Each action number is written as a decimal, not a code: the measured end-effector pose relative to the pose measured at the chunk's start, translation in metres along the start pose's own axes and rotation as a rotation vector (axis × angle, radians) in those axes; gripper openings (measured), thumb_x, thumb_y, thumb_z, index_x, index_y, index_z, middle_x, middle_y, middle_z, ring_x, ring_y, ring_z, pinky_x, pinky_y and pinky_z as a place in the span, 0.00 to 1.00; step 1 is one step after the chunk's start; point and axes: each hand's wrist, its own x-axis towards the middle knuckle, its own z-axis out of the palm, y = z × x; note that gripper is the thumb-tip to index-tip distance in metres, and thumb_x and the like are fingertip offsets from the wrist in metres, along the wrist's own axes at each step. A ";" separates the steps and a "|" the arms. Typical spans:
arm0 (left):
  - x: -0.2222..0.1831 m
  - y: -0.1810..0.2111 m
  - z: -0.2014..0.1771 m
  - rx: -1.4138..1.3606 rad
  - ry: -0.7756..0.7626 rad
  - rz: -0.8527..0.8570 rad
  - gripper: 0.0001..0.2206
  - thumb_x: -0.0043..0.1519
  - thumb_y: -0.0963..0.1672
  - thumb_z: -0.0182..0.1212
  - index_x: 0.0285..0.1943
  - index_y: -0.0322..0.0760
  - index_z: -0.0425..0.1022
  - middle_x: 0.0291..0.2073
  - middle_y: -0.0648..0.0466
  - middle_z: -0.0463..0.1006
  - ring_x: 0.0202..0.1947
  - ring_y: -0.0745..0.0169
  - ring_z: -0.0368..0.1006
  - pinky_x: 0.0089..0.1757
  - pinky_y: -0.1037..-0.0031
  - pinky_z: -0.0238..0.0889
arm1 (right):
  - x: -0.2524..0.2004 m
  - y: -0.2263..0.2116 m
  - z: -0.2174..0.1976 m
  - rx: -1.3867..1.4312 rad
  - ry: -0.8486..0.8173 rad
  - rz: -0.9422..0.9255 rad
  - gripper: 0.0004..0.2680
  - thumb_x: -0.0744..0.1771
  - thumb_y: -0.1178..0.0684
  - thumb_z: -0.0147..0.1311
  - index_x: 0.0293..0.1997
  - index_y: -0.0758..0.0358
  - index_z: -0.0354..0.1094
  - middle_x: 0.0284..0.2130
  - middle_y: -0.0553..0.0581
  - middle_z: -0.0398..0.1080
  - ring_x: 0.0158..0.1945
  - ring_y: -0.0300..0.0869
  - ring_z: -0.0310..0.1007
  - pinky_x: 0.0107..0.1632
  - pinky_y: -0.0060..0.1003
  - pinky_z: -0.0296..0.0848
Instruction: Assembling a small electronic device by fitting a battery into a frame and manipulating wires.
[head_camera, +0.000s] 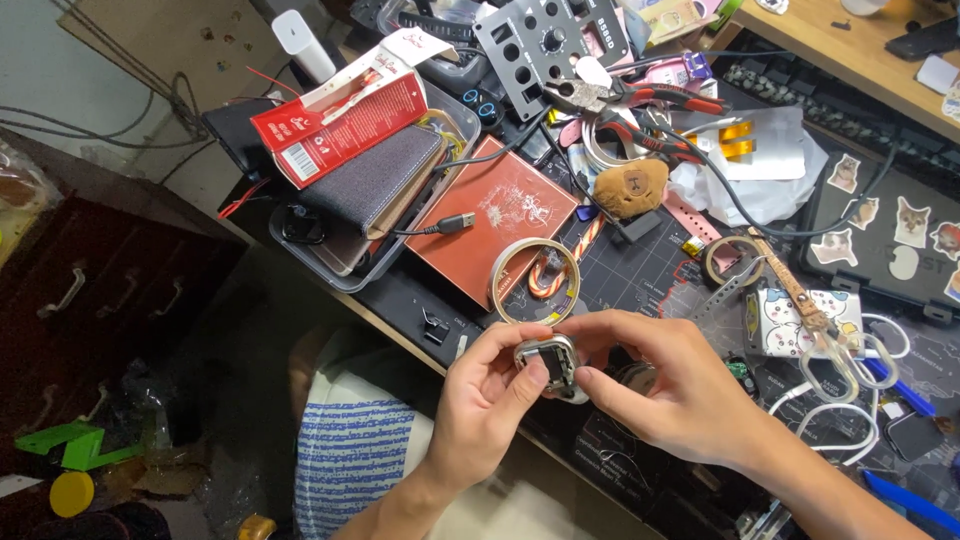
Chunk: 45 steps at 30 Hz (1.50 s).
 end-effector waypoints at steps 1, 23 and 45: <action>0.000 -0.003 0.000 -0.029 -0.009 0.000 0.16 0.70 0.43 0.63 0.65 0.27 0.76 0.61 0.44 0.79 0.62 0.57 0.78 0.63 0.72 0.72 | -0.001 0.002 0.001 -0.005 0.012 -0.011 0.13 0.67 0.49 0.61 0.57 0.55 0.79 0.35 0.45 0.87 0.36 0.33 0.86 0.45 0.31 0.81; 0.003 -0.006 0.001 0.145 0.062 0.002 0.15 0.68 0.43 0.67 0.60 0.27 0.81 0.52 0.45 0.86 0.42 0.65 0.83 0.45 0.77 0.80 | 0.003 0.005 0.005 -0.049 0.012 0.140 0.12 0.65 0.47 0.66 0.54 0.49 0.83 0.27 0.41 0.87 0.30 0.29 0.86 0.37 0.29 0.79; 0.008 0.001 0.002 0.297 0.032 0.063 0.13 0.69 0.43 0.63 0.59 0.30 0.82 0.52 0.46 0.86 0.40 0.63 0.83 0.40 0.77 0.81 | 0.002 0.005 0.007 -0.074 0.010 0.189 0.12 0.66 0.46 0.63 0.53 0.48 0.84 0.26 0.40 0.87 0.23 0.30 0.80 0.29 0.30 0.75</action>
